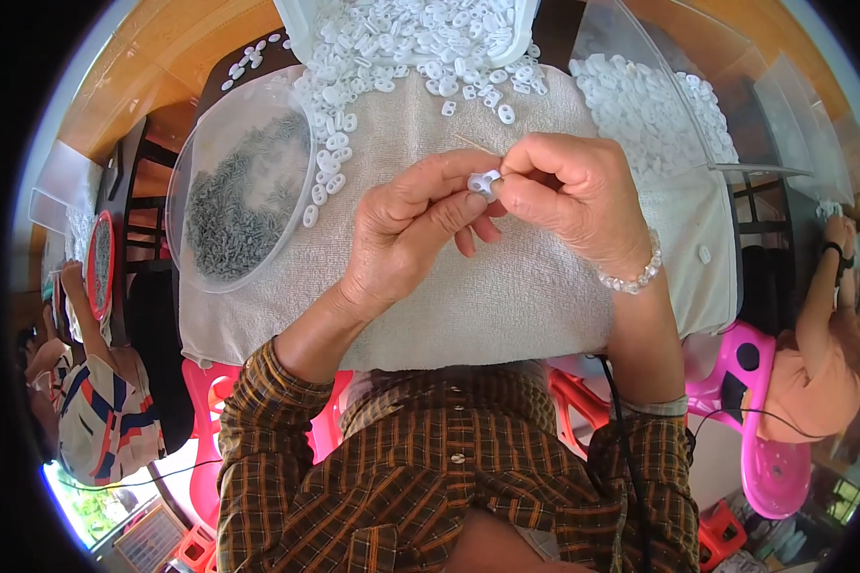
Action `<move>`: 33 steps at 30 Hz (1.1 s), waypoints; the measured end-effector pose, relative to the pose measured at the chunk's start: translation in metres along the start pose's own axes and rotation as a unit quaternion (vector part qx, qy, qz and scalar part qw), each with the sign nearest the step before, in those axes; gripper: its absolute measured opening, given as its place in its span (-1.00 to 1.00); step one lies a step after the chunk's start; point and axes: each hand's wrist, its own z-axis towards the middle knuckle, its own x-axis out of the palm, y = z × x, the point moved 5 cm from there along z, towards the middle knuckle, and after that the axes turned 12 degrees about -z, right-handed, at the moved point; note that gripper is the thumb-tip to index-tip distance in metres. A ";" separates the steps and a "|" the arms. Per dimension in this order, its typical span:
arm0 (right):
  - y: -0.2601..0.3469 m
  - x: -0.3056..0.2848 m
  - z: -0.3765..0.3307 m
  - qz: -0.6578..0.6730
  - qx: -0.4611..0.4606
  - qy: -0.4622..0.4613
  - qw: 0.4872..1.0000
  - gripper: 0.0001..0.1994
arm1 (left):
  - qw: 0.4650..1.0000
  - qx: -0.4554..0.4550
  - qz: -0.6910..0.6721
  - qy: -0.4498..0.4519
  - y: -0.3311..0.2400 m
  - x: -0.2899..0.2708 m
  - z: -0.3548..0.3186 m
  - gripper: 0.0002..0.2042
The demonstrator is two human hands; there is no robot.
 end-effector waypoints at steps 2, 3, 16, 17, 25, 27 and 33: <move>-0.001 0.000 -0.001 0.023 0.026 0.012 0.999 -0.88 | 1.000 0.002 0.007 0.004 -0.002 0.001 0.000 -0.74; -0.002 0.000 -0.001 0.040 0.055 0.017 0.998 -0.87 | 1.000 0.004 0.017 0.007 -0.003 0.001 0.000 -0.75; -0.005 0.001 0.000 0.121 0.131 0.026 0.984 -0.91 | 1.000 -0.006 -0.006 0.021 -0.005 0.001 0.000 -0.74; -0.005 0.004 0.000 0.120 0.130 0.027 0.984 -0.91 | 0.999 -0.013 -0.037 0.006 -0.004 0.000 0.000 -0.74; 0.019 0.001 -0.004 -0.239 -0.202 -0.148 0.938 -0.84 | 0.995 -0.011 -0.098 -0.014 -0.003 -0.006 0.004 -0.73; 0.017 0.004 -0.002 -0.258 -0.207 -0.147 0.932 -0.80 | 0.997 -0.003 -0.078 0.000 -0.004 -0.008 0.004 -0.74; 0.018 0.006 -0.003 -0.289 -0.223 -0.159 0.917 -0.73 | 0.996 0.007 -0.085 -0.012 -0.004 -0.004 0.007 -0.75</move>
